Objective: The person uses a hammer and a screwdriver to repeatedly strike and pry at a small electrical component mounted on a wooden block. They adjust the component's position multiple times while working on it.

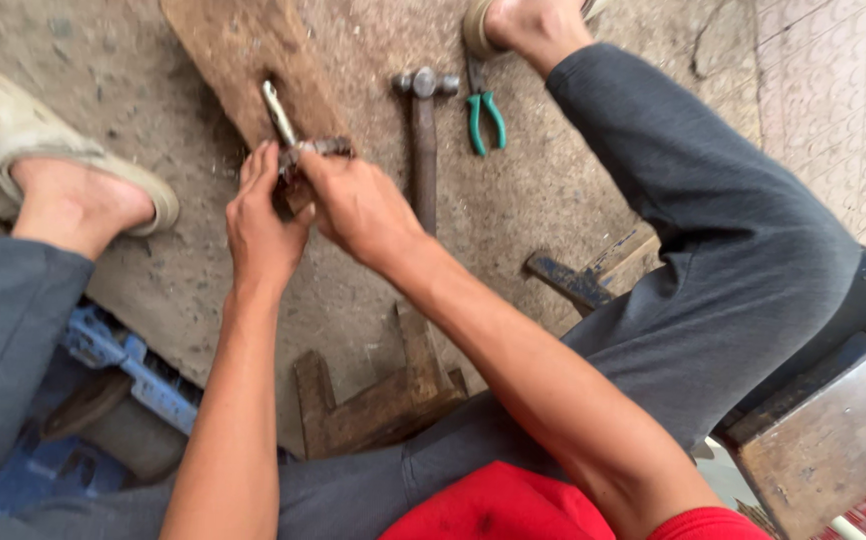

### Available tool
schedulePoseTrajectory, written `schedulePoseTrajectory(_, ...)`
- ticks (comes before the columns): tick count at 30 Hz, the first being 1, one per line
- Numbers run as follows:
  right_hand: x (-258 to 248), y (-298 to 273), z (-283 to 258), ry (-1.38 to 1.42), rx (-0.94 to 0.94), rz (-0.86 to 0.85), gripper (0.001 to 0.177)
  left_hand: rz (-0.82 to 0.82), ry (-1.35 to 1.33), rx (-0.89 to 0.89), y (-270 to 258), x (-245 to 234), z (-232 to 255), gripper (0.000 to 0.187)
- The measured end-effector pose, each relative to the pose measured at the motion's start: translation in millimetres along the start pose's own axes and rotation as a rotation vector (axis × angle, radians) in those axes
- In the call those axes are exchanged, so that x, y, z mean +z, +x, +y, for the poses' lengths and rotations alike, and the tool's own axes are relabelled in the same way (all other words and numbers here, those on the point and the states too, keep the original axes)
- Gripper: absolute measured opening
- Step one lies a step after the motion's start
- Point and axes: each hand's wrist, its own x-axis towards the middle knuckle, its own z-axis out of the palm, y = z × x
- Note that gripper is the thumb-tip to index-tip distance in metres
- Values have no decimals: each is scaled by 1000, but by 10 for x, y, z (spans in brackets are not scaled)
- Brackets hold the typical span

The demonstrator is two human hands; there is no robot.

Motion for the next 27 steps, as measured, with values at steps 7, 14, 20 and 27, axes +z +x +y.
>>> schedulePoseTrajectory(7, -129, 20, 41, 53, -73, 23, 24, -42, 6, -102, 47, -53, 92, 83)
schedulePoseTrajectory(14, -83, -18, 94, 10, -81, 4, 21, -22, -24, -62, 61, -91, 74, 75)
schedulePoseTrajectory(20, -30, 37, 42, -12, -67, -15, 28, -41, -54, -92, 80, -77, 51, 76)
schedulePoseTrajectory(27, -53, 312, 114, -16, -82, -74, 23, -50, -50, -101, 53, -87, 46, 77)
